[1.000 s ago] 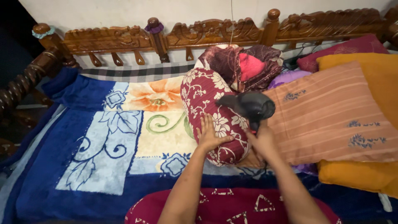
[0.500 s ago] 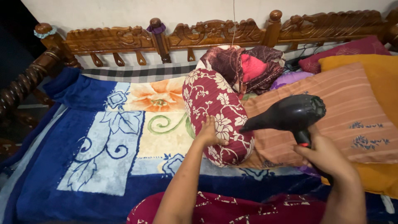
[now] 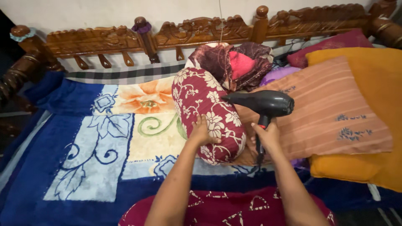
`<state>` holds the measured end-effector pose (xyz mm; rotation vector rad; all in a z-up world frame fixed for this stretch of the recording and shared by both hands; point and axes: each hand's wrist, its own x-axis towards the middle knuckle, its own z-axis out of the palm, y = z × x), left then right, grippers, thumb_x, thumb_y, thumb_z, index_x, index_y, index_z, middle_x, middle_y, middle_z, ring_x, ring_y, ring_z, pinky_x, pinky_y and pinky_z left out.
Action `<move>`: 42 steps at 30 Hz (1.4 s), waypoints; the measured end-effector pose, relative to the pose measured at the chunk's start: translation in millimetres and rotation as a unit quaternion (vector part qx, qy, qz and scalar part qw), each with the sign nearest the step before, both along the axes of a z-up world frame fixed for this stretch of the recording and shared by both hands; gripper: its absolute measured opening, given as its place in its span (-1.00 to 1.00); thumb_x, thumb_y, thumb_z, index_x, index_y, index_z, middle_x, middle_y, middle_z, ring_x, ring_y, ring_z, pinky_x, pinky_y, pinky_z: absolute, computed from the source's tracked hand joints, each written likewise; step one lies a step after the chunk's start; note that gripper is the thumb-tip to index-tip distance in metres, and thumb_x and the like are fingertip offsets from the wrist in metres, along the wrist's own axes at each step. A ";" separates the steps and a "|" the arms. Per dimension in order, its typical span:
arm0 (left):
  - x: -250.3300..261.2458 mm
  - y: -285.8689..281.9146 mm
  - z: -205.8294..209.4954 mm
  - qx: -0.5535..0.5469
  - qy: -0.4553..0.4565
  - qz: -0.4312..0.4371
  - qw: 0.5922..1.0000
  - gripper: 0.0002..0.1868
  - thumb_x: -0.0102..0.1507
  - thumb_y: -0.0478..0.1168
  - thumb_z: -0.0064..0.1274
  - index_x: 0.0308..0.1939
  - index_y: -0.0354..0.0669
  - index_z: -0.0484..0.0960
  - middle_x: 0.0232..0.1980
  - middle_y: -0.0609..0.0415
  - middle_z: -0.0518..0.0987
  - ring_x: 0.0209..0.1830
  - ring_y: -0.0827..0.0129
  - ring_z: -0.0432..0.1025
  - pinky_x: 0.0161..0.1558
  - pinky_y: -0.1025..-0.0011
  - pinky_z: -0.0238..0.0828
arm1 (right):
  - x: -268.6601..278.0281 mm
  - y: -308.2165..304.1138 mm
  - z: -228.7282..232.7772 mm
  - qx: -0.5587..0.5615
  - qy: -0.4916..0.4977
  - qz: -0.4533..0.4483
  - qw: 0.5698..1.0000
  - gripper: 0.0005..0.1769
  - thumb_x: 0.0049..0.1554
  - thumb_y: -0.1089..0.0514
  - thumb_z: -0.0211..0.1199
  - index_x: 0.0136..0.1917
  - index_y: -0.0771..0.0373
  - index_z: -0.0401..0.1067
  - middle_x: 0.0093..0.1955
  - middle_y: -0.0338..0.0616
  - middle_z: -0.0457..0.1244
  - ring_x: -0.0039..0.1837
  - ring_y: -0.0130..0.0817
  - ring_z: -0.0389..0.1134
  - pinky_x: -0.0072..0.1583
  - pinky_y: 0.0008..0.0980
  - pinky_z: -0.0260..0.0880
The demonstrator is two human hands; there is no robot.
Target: The person uses a hair dryer to dry a floral patterned bolster resting on a bed, moving the tool across the fabric and rotating the bolster to reach different sides.
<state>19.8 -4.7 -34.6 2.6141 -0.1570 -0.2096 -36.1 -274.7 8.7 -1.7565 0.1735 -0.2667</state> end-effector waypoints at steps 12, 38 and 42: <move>-41.6 47.4 -32.2 -0.145 -0.111 -0.043 0.982 0.49 -0.16 0.16 0.54 0.58 -0.30 -0.13 0.66 -0.27 -0.17 0.68 -0.01 -0.21 0.56 0.19 -0.13 | -65.8 17.8 80.5 -0.309 -0.034 0.051 0.949 -0.21 0.01 0.09 0.34 0.41 0.33 0.10 -0.35 0.18 0.34 -0.33 0.05 0.44 -0.28 -0.08 0.40; -21.1 14.0 -41.5 -0.252 -0.161 0.103 0.949 -0.11 0.13 -0.07 0.38 0.49 -0.12 0.32 0.54 -0.39 0.25 0.57 -0.17 0.17 0.52 0.10 0.09 | 99.5 185.5 55.2 -0.416 -0.149 0.006 0.897 -0.18 0.05 0.17 0.31 0.44 0.55 0.03 -0.02 0.40 0.33 -0.05 0.35 0.40 -0.02 0.10 0.42; -28.6 25.6 -6.9 -0.719 -0.121 0.031 0.684 -0.16 0.21 -0.15 0.13 0.55 -0.27 0.24 0.52 -0.29 0.35 0.48 0.11 0.29 0.44 0.27 0.19 | 31.9 182.5 31.0 -0.264 -0.110 0.054 0.957 -0.35 0.09 0.20 0.22 0.40 0.40 0.14 -0.04 0.26 0.36 -0.02 0.26 0.44 -0.02 0.05 0.43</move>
